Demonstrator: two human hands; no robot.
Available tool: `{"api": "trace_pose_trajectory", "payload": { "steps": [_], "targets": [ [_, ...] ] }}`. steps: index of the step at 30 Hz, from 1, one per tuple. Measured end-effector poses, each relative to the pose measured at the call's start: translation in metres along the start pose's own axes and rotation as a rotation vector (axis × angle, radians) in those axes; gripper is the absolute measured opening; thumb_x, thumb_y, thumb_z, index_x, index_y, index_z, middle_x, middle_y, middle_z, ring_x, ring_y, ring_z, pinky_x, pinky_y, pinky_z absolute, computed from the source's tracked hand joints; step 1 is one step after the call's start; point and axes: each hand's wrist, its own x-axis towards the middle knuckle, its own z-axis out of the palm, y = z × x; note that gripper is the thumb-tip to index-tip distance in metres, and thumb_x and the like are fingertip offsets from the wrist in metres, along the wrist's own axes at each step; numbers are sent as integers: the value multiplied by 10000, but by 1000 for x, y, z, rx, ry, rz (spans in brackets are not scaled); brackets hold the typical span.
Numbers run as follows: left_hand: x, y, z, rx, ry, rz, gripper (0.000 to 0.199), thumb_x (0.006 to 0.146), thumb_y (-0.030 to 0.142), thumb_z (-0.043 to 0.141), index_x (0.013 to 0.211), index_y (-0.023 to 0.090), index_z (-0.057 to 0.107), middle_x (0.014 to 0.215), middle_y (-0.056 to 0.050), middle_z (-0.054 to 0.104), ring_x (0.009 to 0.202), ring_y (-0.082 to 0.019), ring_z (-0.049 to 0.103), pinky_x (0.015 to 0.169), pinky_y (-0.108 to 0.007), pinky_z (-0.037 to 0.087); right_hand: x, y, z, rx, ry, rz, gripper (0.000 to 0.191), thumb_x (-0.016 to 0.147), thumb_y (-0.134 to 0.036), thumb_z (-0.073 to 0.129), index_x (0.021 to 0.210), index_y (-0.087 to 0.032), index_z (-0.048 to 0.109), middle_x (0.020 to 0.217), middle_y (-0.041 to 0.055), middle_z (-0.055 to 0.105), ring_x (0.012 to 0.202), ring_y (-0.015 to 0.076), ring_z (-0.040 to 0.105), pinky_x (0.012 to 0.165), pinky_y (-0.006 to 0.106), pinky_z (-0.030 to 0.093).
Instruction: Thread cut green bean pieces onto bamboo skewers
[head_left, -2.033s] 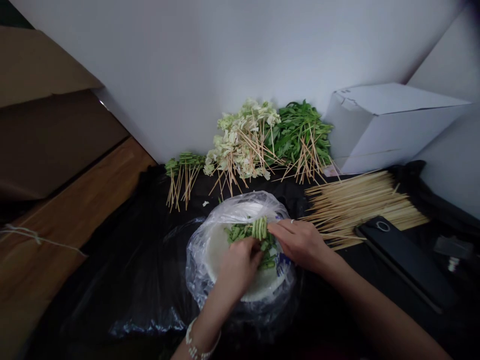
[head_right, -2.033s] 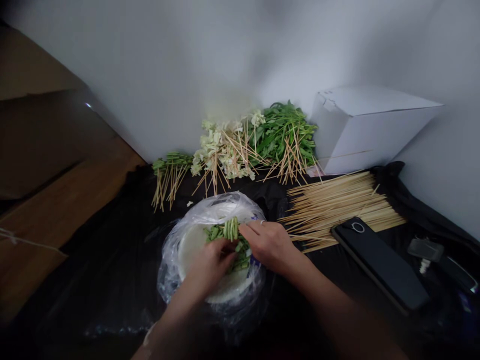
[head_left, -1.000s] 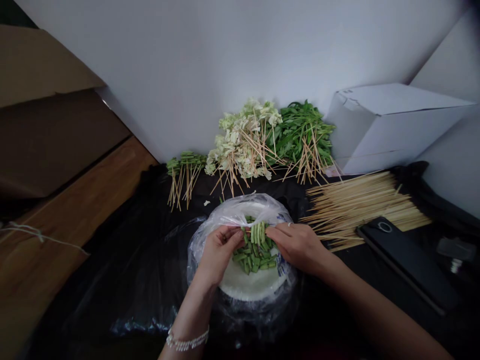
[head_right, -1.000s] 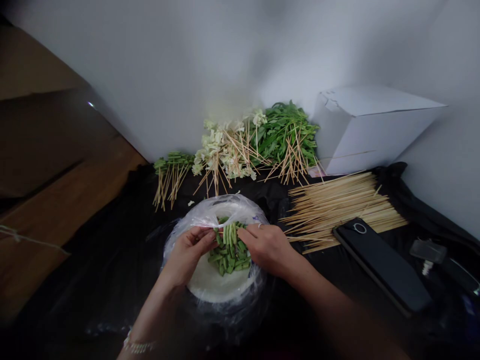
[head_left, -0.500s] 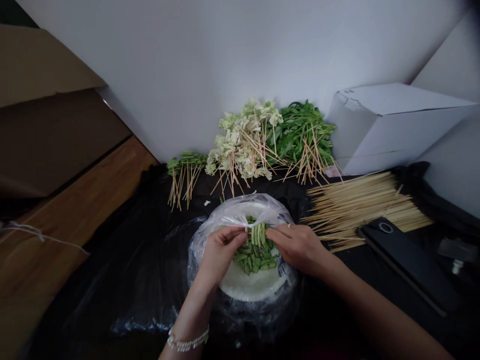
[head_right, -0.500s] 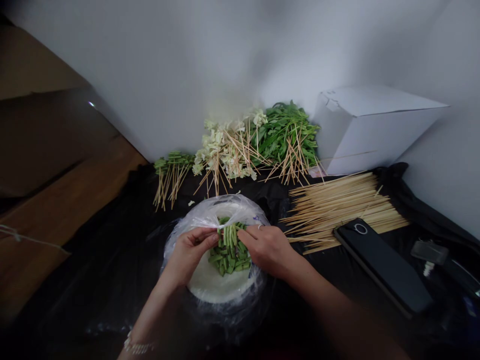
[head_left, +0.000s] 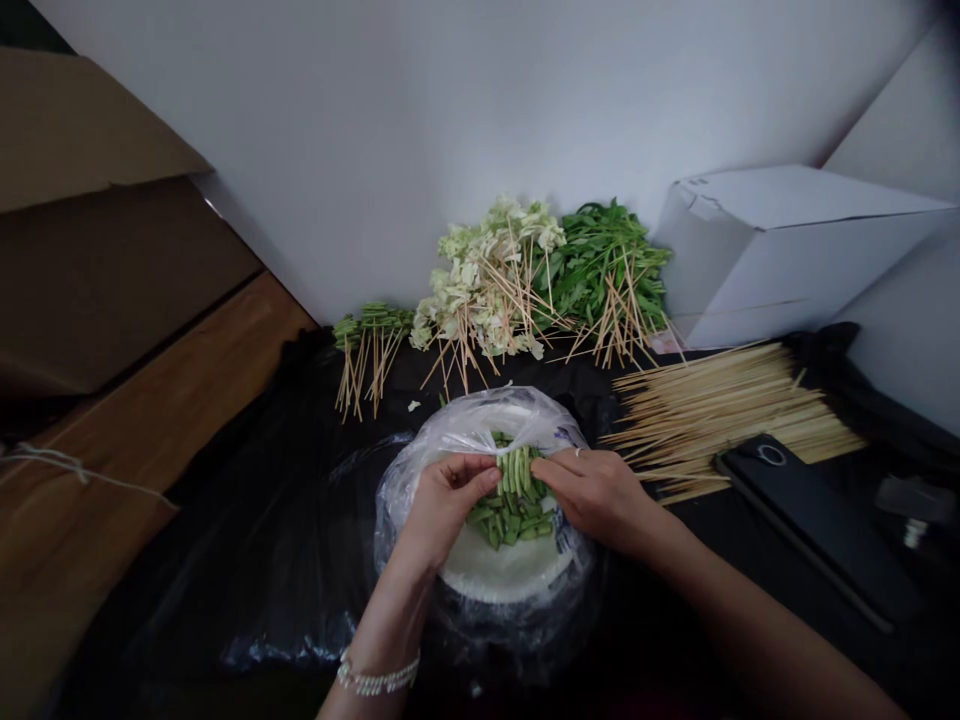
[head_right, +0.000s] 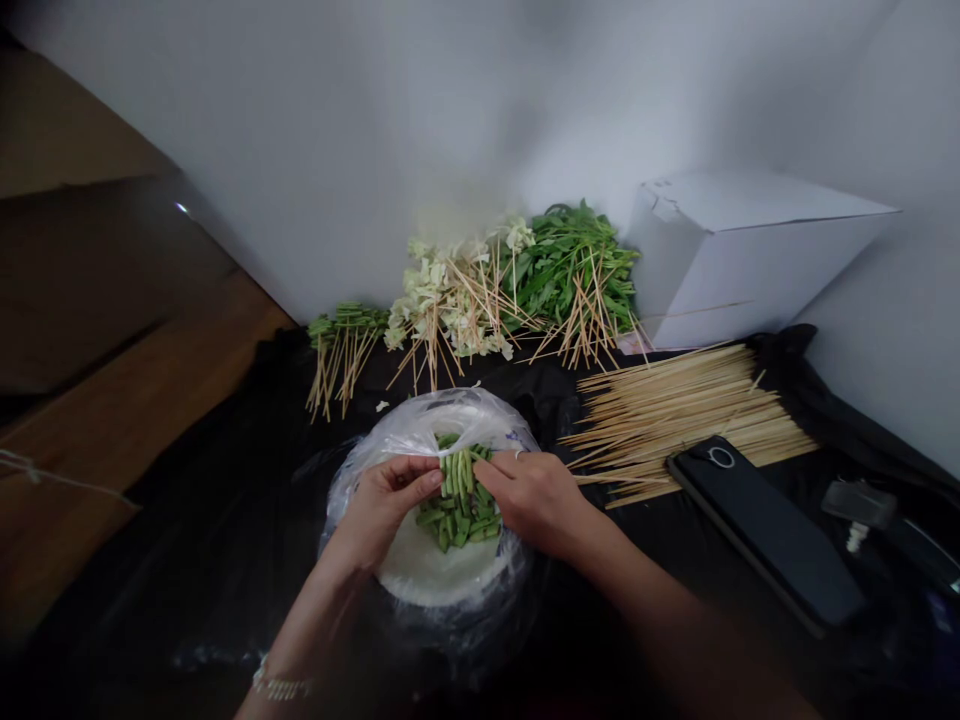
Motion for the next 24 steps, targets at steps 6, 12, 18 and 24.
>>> {"api": "trace_pose_trajectory", "payload": {
  "steps": [6, 12, 18, 24],
  "targets": [
    [1, 1, -1, 27, -40, 4, 184, 674, 285, 794, 816, 173, 756, 766, -44, 767, 689, -180, 686, 733, -335, 554, 0, 0, 1, -43, -11, -12, 246, 894, -78, 414, 948, -173, 634, 717, 1, 619, 610, 131, 516, 560, 279, 336],
    [2, 16, -16, 527, 25, 227, 174, 826, 236, 626, 907, 226, 779, 913, -73, 787, 876, -259, 715, 830, -392, 536, 0, 6, 2, -118, -22, 15, 206, 894, -84, 455, 940, -151, 645, 718, 18, 614, 622, 139, 507, 566, 286, 326],
    [-3, 1, -6, 1221, 33, 233, 246, 884, 163, 521, 966, 224, 746, 982, -111, 757, 930, -297, 689, 804, -395, 500, -1, 8, 2, -148, -54, 17, 201, 897, -79, 450, 930, -154, 634, 722, 15, 598, 620, 145, 487, 562, 301, 309],
    [-5, -6, 2, 1461, 74, 233, 154, 852, 168, 577, 923, 192, 711, 942, -148, 721, 920, -321, 665, 748, -385, 486, -2, 7, 3, -146, -63, 23, 187, 887, -73, 460, 905, -160, 625, 724, 13, 592, 624, 145, 487, 569, 301, 308]
  ]
}}
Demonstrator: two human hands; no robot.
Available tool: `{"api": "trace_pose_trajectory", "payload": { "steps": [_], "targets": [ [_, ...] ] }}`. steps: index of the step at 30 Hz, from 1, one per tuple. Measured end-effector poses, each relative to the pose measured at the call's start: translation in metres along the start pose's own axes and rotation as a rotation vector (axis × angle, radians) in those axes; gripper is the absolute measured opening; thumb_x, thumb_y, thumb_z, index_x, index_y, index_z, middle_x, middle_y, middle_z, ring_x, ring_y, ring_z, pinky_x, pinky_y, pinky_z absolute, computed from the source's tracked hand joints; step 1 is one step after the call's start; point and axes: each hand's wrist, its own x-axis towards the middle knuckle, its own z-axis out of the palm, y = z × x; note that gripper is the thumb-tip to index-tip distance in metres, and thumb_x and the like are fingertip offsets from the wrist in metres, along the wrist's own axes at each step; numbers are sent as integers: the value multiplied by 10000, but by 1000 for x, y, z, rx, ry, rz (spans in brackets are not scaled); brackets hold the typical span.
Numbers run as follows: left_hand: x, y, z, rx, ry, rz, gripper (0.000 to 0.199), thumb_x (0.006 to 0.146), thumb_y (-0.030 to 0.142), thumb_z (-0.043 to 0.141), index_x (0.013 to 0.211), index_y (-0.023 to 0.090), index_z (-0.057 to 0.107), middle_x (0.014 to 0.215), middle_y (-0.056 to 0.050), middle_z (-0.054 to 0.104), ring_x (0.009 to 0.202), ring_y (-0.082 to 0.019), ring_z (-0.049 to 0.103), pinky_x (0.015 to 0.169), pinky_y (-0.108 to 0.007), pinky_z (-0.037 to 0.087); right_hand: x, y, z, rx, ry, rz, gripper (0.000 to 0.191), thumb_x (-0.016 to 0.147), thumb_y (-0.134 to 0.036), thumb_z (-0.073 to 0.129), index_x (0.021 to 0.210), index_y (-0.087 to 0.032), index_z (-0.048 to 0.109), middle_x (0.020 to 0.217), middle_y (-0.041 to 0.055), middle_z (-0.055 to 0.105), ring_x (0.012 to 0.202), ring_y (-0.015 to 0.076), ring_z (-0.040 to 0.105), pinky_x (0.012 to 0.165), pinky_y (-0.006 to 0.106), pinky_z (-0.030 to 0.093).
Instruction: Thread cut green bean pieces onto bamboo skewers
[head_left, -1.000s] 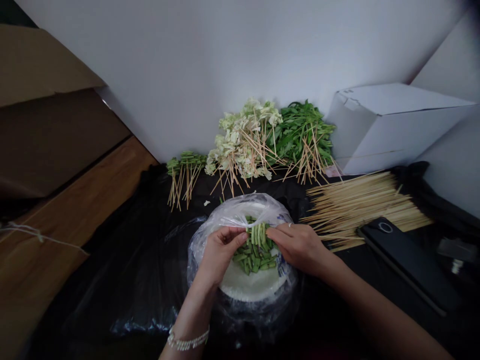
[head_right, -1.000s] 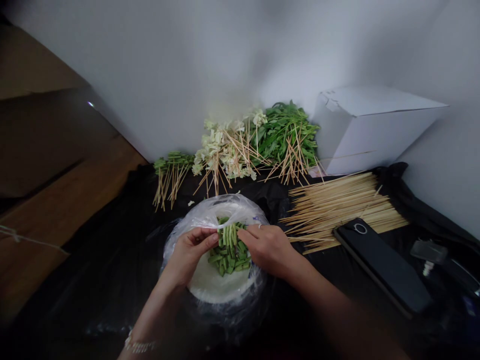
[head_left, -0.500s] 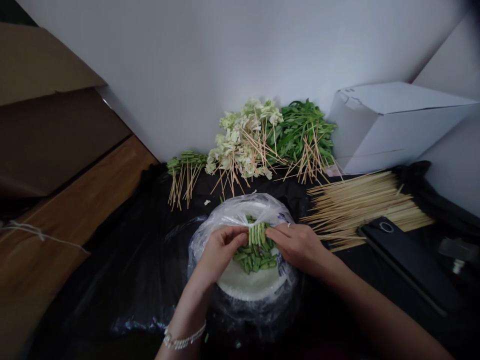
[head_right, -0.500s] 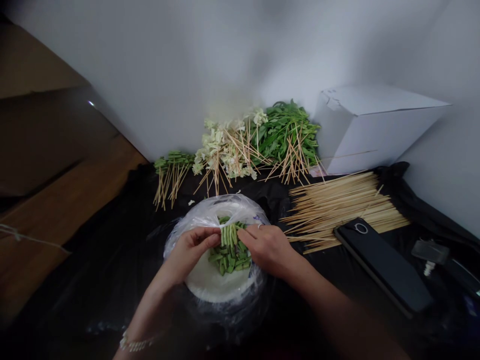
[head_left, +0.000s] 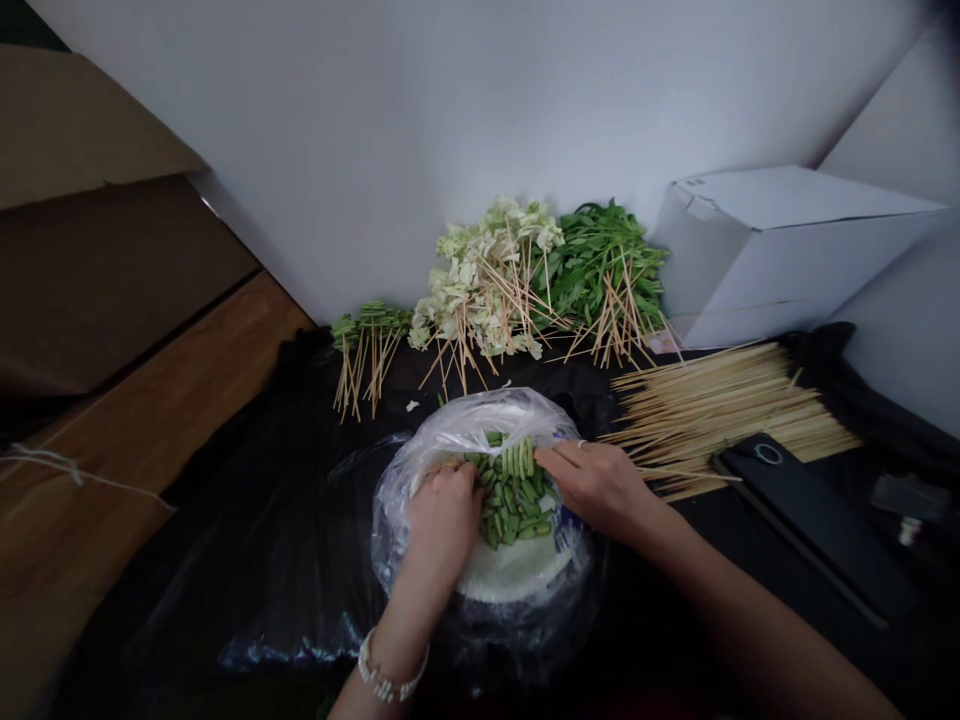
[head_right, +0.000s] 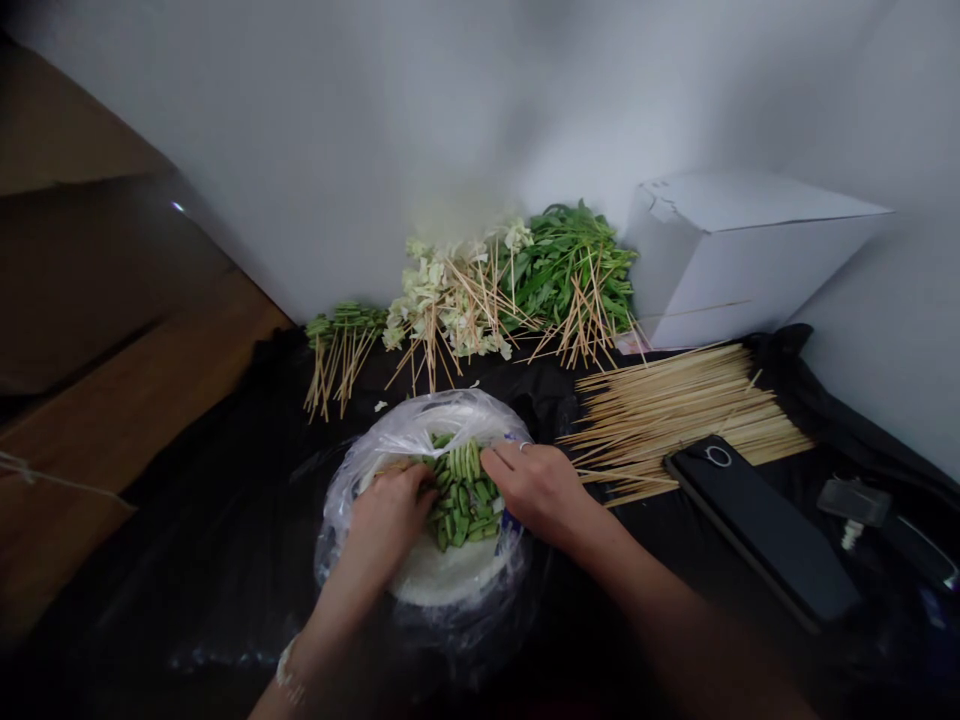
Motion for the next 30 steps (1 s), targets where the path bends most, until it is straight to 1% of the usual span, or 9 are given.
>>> {"api": "trace_pose_trajectory", "payload": {
  "steps": [2, 7, 12, 14, 18, 21, 24, 26, 30],
  "targets": [
    [0, -1, 0, 23, 0, -4, 140, 839, 160, 585, 896, 198, 707, 927, -137, 718, 910, -309, 663, 744, -373, 481, 0, 0, 0, -2, -4, 3, 196, 872, -57, 462, 900, -163, 624, 725, 12, 595, 626, 142, 490, 573, 298, 310],
    [1, -2, 1, 37, -7, 12, 183, 831, 117, 545, 880, 205, 698, 905, -126, 718, 888, -298, 658, 753, -377, 476, 0, -1, 1, -2, 9, -4, 226, 848, -38, 450, 913, -157, 631, 717, 14, 597, 620, 141, 492, 568, 295, 308],
    [2, -3, 4, -179, -9, 54, 144, 806, 133, 575, 848, 200, 695, 878, -110, 726, 885, -301, 655, 773, -389, 473, 1, -2, -1, 19, 18, 7, 215, 872, -63, 445, 873, -171, 631, 701, 6, 596, 609, 138, 492, 564, 293, 307],
    [3, -4, 6, -317, -11, 45, 150, 802, 142, 588, 875, 202, 705, 872, -89, 731, 883, -284, 659, 771, -376, 479, 2, -2, -2, 36, 33, 12, 216, 886, -71, 442, 866, -173, 632, 699, 4, 595, 605, 137, 495, 564, 292, 308],
    [7, -6, 6, -594, 49, 30, 318, 772, 123, 627, 1066, 201, 721, 862, -72, 748, 818, -255, 677, 765, -375, 504, 3, -2, -4, 61, 49, 26, 242, 902, -74, 419, 885, -170, 641, 697, 6, 593, 616, 139, 506, 578, 288, 318],
    [8, -6, 4, -731, 66, 5, 283, 776, 133, 629, 1016, 208, 759, 878, -75, 762, 807, -250, 685, 781, -387, 518, 3, -3, -4, 78, 50, 32, 251, 911, -78, 410, 890, -166, 645, 689, 6, 588, 613, 138, 504, 579, 285, 316],
    [8, -5, 4, -950, 34, -31, 232, 796, 176, 634, 981, 199, 771, 949, -82, 771, 882, -253, 691, 830, -392, 523, 2, -3, -5, 101, 48, 38, 247, 925, -94, 412, 909, -162, 649, 700, 9, 596, 622, 137, 511, 587, 281, 321],
    [7, -2, 5, -1178, -2, -106, 211, 793, 220, 669, 977, 186, 766, 965, -79, 769, 887, -240, 692, 826, -376, 534, 2, -3, -5, 112, 50, 37, 246, 934, -107, 413, 923, -159, 653, 701, 9, 597, 624, 136, 514, 588, 278, 325],
    [4, 3, 6, -1695, -84, -325, 242, 693, 275, 818, 902, 178, 746, 836, -22, 751, 730, -144, 672, 715, -263, 546, 2, -2, -5, 121, 66, 46, 248, 942, -115, 413, 936, -158, 657, 695, 8, 594, 616, 136, 513, 584, 278, 326]
  ]
}}
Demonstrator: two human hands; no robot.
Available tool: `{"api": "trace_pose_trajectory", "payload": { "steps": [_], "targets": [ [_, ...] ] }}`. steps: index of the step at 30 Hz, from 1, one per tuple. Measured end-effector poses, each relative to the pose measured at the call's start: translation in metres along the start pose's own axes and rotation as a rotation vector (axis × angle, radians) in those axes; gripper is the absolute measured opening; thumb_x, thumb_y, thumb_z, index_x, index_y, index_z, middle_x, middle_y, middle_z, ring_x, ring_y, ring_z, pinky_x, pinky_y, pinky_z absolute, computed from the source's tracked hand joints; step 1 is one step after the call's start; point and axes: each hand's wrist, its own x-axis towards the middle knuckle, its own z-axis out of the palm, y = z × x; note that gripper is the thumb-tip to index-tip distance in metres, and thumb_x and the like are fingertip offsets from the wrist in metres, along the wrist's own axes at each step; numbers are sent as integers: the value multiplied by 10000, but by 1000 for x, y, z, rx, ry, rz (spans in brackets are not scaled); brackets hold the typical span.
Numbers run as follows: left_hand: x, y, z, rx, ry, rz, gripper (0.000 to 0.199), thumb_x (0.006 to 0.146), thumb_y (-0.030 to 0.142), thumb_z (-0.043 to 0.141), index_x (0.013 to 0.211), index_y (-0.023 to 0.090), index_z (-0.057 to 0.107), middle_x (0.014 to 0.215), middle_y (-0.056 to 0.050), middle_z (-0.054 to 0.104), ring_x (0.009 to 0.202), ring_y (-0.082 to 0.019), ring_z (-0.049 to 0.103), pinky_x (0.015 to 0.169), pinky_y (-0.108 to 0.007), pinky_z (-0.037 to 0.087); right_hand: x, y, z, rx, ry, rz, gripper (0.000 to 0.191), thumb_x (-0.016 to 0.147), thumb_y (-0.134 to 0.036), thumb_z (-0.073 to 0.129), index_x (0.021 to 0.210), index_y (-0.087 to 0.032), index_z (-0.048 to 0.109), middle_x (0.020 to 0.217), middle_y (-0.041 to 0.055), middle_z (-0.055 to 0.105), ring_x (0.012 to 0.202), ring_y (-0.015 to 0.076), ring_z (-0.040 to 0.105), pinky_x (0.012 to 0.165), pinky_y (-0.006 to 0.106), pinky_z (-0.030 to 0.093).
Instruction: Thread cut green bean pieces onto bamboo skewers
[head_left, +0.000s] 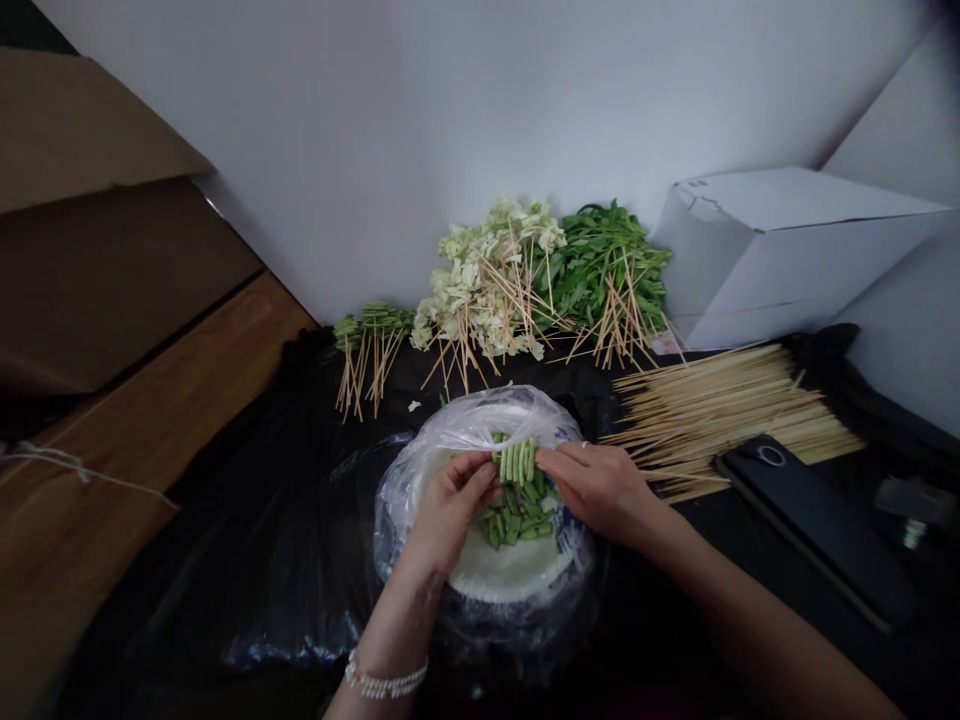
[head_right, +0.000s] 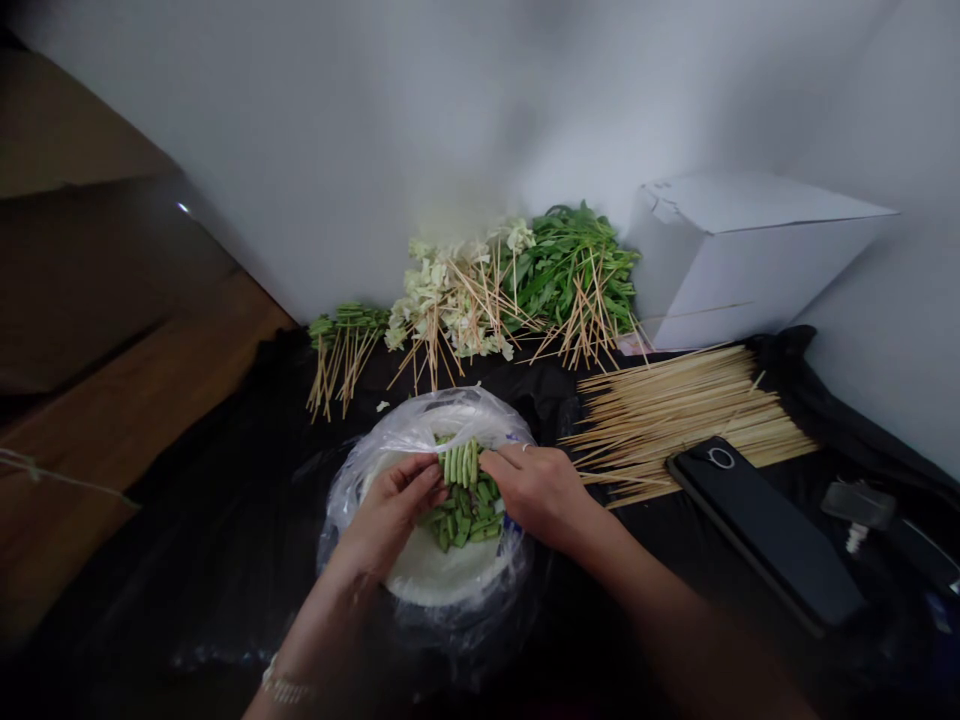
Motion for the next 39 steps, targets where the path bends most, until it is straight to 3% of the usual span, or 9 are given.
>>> {"api": "trace_pose_trajectory", "payload": {
  "steps": [4, 10, 21, 39],
  "targets": [
    [-3, 2, 3, -260, 38, -89, 322, 581, 273, 913, 815, 162, 723, 782, -15, 732, 706, -112, 655, 688, -214, 541, 0, 0, 0, 3, -15, 6, 242, 942, -114, 417, 927, -161, 654, 697, 10, 596, 622, 134, 516, 588, 273, 325],
    [-4, 3, 5, -320, 69, -131, 342, 554, 235, 933, 812, 157, 722, 797, -28, 732, 724, -115, 659, 673, -208, 539, 0, -1, 1, 3, -33, 4, 251, 942, -111, 401, 920, -166, 645, 696, 6, 590, 620, 131, 506, 587, 269, 320],
    [-4, -1, 8, -193, 100, -69, 315, 535, 264, 929, 801, 193, 777, 764, 14, 737, 708, -96, 652, 713, -204, 516, -2, -1, 4, 13, -21, -6, 253, 949, -116, 398, 910, -165, 644, 696, 4, 591, 621, 133, 515, 585, 273, 328],
    [0, 1, 9, -91, 46, -23, 303, 526, 356, 934, 714, 170, 786, 651, 15, 696, 616, -72, 567, 614, -175, 461, -3, -2, 6, 118, -3, 12, 253, 944, -115, 401, 919, -170, 646, 730, 16, 640, 658, 129, 576, 629, 248, 389]
  ]
}}
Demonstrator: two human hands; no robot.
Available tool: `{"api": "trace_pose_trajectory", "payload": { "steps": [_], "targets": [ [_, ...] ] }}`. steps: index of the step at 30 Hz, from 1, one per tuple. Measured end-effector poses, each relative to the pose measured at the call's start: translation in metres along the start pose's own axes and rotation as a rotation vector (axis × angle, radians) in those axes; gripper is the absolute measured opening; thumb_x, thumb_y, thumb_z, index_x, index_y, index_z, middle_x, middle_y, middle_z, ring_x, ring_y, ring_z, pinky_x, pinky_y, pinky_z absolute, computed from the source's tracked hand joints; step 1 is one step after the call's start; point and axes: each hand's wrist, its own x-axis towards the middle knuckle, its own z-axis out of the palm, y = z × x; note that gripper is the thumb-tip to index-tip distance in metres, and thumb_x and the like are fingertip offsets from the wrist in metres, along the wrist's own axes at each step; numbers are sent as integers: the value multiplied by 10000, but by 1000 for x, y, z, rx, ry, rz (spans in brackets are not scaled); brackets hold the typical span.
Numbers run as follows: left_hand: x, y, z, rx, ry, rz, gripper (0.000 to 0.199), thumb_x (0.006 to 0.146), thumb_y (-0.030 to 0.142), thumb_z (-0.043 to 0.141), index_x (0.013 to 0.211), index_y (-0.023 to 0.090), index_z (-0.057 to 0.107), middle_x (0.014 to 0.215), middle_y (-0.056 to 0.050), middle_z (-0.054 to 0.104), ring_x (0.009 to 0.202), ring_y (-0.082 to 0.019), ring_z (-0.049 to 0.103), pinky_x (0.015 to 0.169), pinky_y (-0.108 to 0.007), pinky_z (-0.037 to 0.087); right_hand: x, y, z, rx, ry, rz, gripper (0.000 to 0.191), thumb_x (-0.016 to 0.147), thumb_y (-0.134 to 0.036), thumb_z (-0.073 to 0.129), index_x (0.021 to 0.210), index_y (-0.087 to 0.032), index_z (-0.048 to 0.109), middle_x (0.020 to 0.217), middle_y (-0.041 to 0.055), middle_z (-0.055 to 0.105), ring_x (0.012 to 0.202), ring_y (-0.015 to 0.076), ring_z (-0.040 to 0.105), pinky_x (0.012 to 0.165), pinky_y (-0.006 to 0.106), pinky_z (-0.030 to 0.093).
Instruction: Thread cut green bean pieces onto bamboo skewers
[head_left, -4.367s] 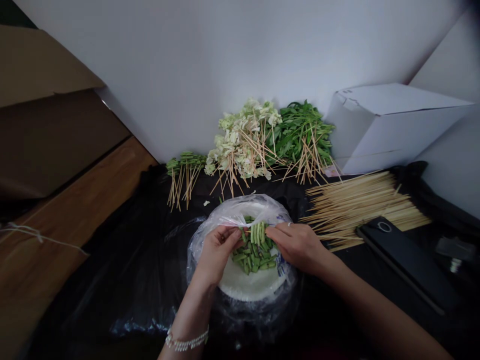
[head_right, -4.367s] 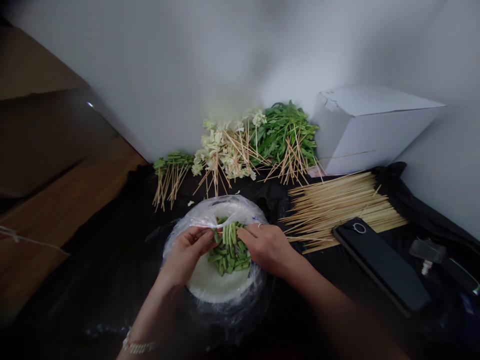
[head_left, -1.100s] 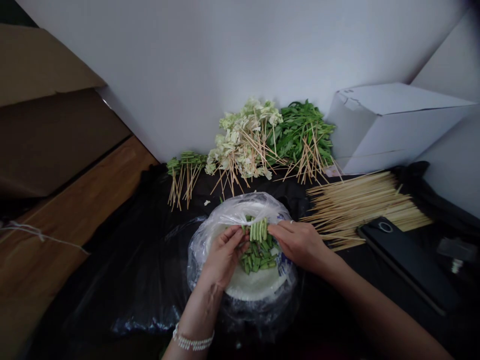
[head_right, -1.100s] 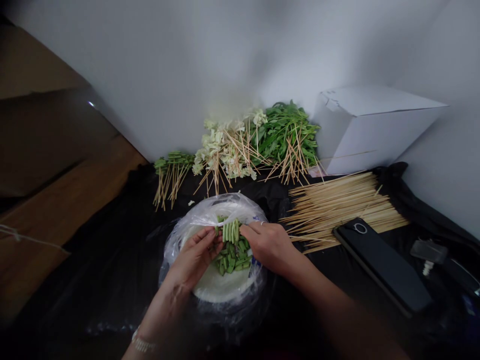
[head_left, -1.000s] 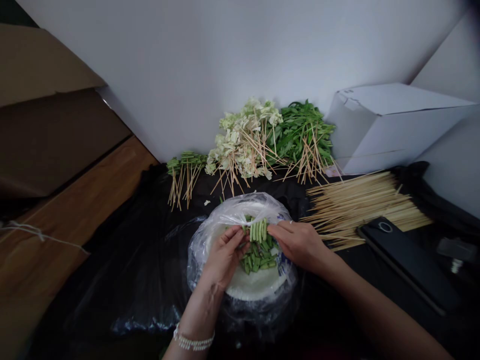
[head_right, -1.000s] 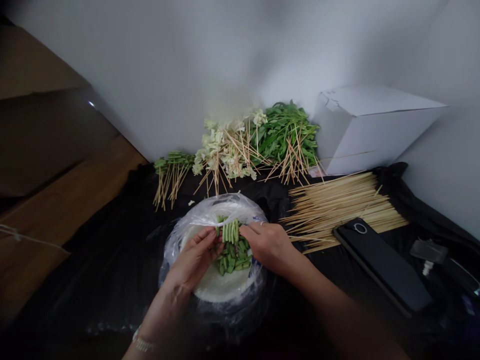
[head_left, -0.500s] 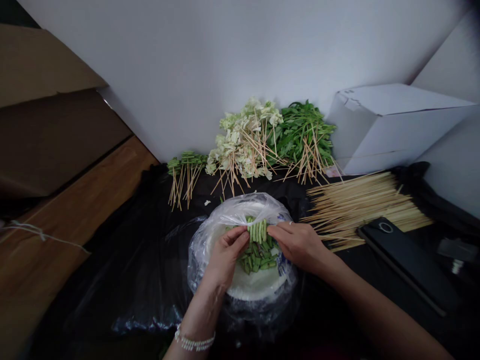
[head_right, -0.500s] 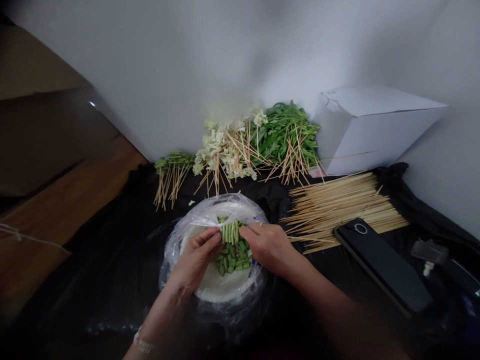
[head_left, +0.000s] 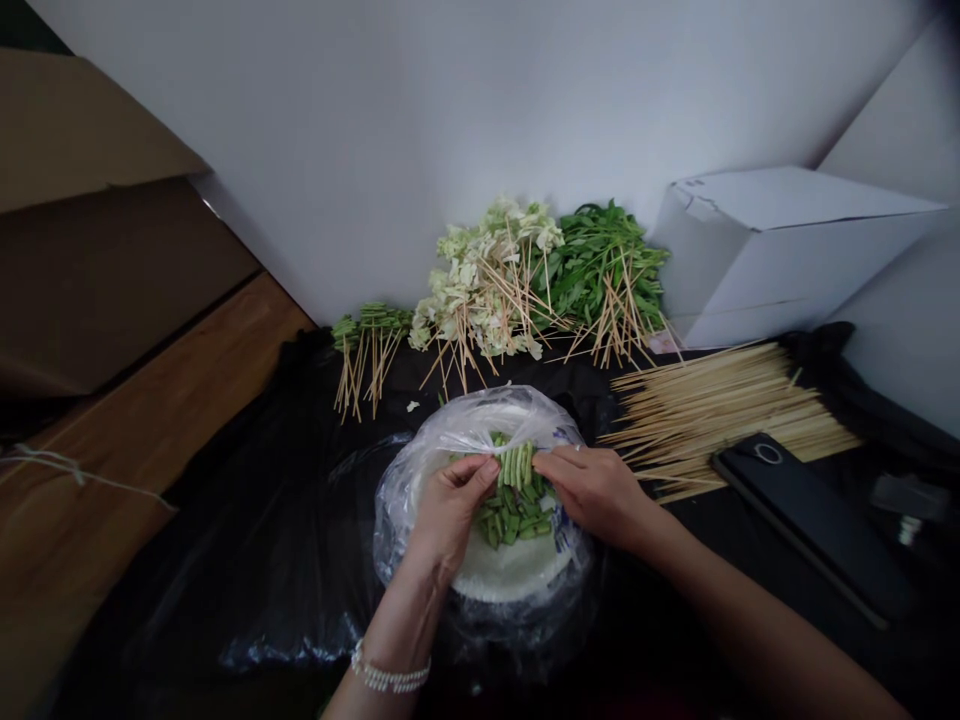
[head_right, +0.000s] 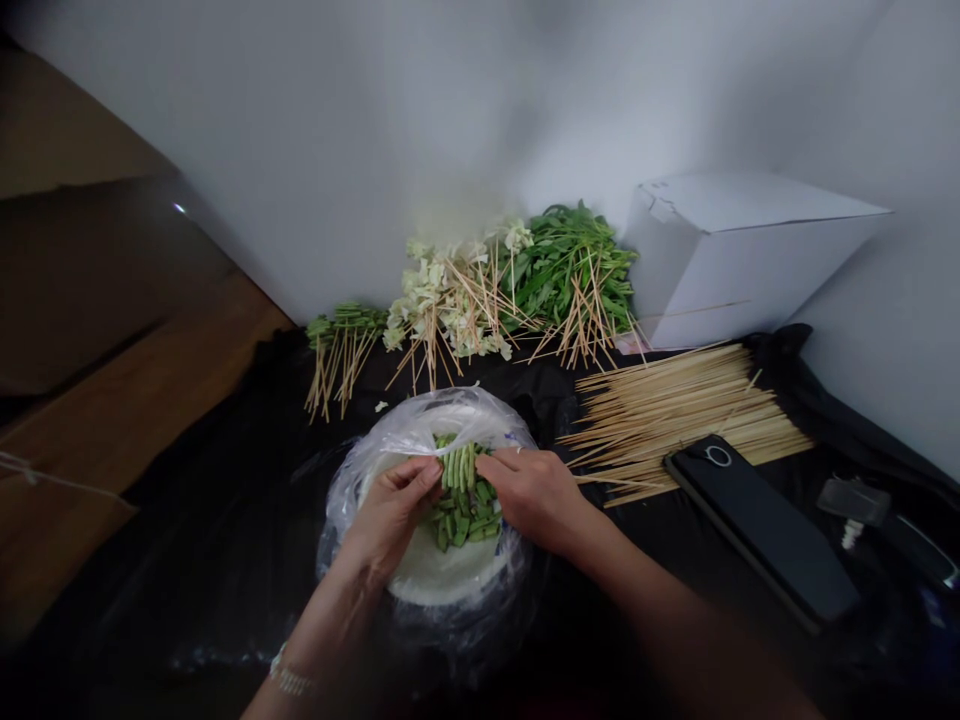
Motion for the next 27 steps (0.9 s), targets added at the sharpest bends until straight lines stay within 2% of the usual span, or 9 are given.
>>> {"api": "trace_pose_trajectory", "payload": {
  "steps": [3, 6, 11, 17, 27],
  "targets": [
    [-4, 3, 0, -38, -17, -42, 306, 538, 344, 932, 734, 171, 773, 722, 10, 704, 675, -91, 598, 663, -198, 501, 0, 1, 0, 42, -10, 1, 253, 961, -133, 400, 915, -170, 646, 725, 14, 636, 655, 127, 577, 630, 243, 402],
    [-12, 5, 3, -86, -58, -61, 306, 599, 357, 904, 809, 181, 767, 838, -16, 718, 767, -137, 635, 745, -278, 559, 0, 1, -1, 64, -19, -1, 249, 966, -140, 404, 923, -168, 647, 729, 16, 634, 657, 126, 572, 633, 244, 407],
    [-22, 2, 5, 1, -172, -77, 353, 728, 406, 817, 993, 182, 751, 1012, -85, 733, 893, -206, 675, 750, -322, 591, 1, -5, -2, 64, -69, -35, 230, 954, -160, 422, 901, -185, 645, 707, 0, 616, 621, 118, 550, 584, 245, 375],
    [-21, 4, 0, 58, -153, -64, 339, 738, 418, 807, 960, 167, 753, 1002, -98, 761, 854, -213, 725, 696, -267, 590, 1, -6, -5, 58, -124, -9, 226, 964, -196, 426, 923, -191, 648, 733, 5, 632, 627, 117, 555, 578, 248, 358],
    [-20, 8, 1, -4, -163, -125, 357, 713, 388, 836, 952, 137, 750, 995, -121, 770, 846, -222, 739, 736, -282, 601, 1, -6, -5, 62, -89, -34, 240, 939, -149, 398, 883, -198, 627, 699, -6, 607, 592, 113, 523, 548, 251, 328]
  ]
}}
